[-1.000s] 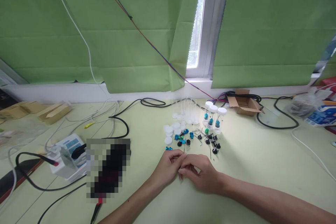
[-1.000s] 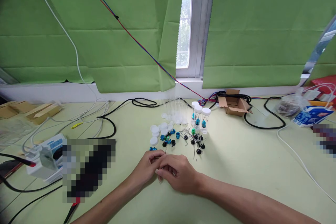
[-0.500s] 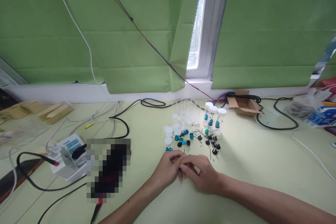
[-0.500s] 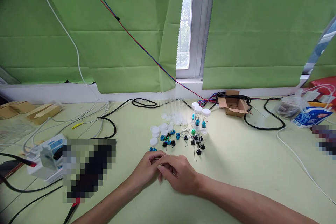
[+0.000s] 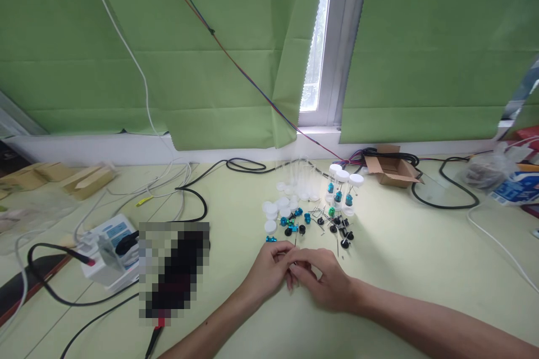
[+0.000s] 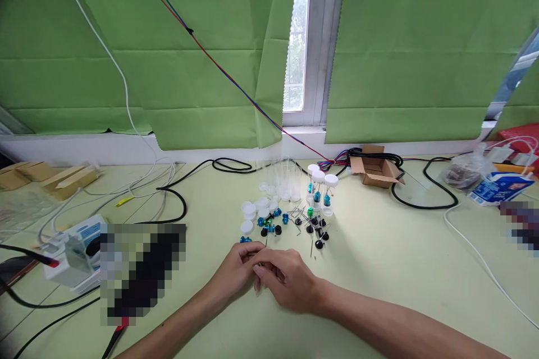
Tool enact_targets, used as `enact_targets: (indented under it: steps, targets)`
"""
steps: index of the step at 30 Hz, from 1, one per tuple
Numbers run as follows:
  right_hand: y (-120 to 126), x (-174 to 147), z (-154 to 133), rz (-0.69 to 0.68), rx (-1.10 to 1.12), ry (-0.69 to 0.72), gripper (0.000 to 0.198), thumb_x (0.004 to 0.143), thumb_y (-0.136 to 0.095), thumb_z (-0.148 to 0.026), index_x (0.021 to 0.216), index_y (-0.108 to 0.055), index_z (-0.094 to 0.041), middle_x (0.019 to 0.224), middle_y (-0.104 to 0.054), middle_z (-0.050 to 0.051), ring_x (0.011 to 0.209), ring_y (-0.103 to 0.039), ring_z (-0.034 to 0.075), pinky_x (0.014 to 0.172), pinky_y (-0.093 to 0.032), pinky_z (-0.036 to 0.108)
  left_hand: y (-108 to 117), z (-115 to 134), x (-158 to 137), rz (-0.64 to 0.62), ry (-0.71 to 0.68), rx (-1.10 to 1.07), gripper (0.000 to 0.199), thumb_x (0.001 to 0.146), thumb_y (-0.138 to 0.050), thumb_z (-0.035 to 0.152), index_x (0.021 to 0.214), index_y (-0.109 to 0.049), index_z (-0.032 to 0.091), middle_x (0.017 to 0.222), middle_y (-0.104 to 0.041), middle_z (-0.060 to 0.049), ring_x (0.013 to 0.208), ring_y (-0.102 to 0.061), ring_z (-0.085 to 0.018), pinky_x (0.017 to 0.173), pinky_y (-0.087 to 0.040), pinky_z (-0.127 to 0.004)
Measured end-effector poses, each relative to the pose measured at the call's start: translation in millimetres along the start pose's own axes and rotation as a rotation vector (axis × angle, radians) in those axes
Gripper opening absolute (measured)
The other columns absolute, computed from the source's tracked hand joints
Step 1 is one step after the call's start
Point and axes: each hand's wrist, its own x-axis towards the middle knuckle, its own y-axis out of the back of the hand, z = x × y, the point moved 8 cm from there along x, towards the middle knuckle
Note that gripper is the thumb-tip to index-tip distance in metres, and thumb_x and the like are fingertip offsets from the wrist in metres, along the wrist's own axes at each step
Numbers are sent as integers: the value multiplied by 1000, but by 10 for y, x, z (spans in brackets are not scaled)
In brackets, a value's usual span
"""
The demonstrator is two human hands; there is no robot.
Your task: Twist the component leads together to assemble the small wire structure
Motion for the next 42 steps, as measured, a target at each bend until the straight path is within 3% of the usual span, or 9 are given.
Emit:
enact_targets:
  steps: [42]
  targets:
    - [-68, -12, 34, -63, -40, -16, 22, 96, -42, -17, 105, -62, -18, 74, -68, 2, 62, -58, 13, 64, -49, 23, 26, -43, -2, 12, -8, -8, 16, 75, -58, 19, 62, -66, 15, 55, -60, 1, 46, -55, -11, 42, -45, -21]
